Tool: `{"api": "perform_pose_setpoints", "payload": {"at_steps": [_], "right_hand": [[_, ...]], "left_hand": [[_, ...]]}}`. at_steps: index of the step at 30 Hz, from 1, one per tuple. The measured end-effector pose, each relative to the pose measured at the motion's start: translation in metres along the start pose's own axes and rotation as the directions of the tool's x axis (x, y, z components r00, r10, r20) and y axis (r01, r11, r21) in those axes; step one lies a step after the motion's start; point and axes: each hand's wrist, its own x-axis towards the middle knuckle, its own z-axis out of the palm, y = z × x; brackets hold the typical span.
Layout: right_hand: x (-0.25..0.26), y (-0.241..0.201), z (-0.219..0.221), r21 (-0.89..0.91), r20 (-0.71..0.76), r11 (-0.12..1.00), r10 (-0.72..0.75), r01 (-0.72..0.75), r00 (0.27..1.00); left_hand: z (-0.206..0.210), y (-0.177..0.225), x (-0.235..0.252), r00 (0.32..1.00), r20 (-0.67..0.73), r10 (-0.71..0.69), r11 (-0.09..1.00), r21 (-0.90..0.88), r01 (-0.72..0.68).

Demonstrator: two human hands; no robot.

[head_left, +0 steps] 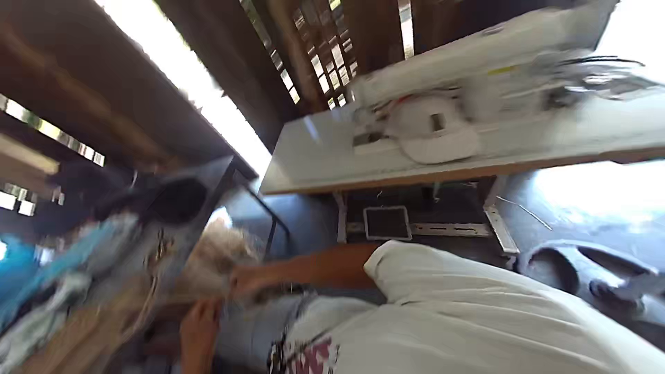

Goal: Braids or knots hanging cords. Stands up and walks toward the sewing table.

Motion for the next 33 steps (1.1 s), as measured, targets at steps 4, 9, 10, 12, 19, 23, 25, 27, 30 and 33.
{"api": "perform_pose_setpoints", "payload": {"at_steps": [4,9,10,12,19,23,25,27,30,33], "right_hand": [[0.015,0.024,-0.011,-0.016,0.057,1.0,0.004,-0.003,0.998],[0.047,0.056,-0.002,0.025,0.196,0.997,0.067,-0.074,0.978],[0.053,0.059,-0.001,0.059,0.229,0.993,0.083,-0.099,0.97],[0.066,0.063,0.003,0.128,0.306,0.979,0.113,-0.158,0.945],[0.111,0.059,0.027,0.069,0.396,0.989,0.096,-0.134,0.913],[0.12,0.067,0.022,-0.043,0.377,0.995,0.103,-0.093,0.92],[0.116,0.067,0.019,-0.08,0.365,0.992,0.121,-0.099,0.923],[0.107,0.066,0.017,-0.06,0.319,0.995,0.097,-0.082,0.943],[0.09,0.067,0.021,0.028,0.2,1.0,-0.005,-0.001,0.98],[0.077,0.069,0.027,0.135,0.108,0.991,-0.024,0.009,0.994]], "left_hand": [[-0.003,-0.001,0.004,0.984,0.023,-0.178,0.984,-0.013,0.178],[-0.008,-0.029,-0.013,0.982,0.066,-0.177,0.982,-0.059,0.181],[-0.008,-0.034,-0.014,0.982,0.071,-0.173,0.981,-0.082,0.178],[-0.005,-0.048,-0.009,0.982,0.068,-0.178,0.972,-0.142,0.186],[0.001,-0.073,-0.005,0.963,0.019,-0.271,0.942,-0.203,0.269],[0.004,-0.079,-0.005,0.958,-0.007,-0.287,0.946,-0.157,0.283],[0.007,-0.078,-0.003,0.958,-0.014,-0.285,0.95,-0.137,0.281],[0.011,-0.076,0.001,0.96,-0.036,-0.276,0.956,-0.11,0.271],[0.016,-0.069,0.006,0.964,-0.052,-0.261,0.963,-0.085,0.256],[0.018,-0.061,0.007,0.968,-0.063,-0.244,0.968,-0.07,0.239]]}}
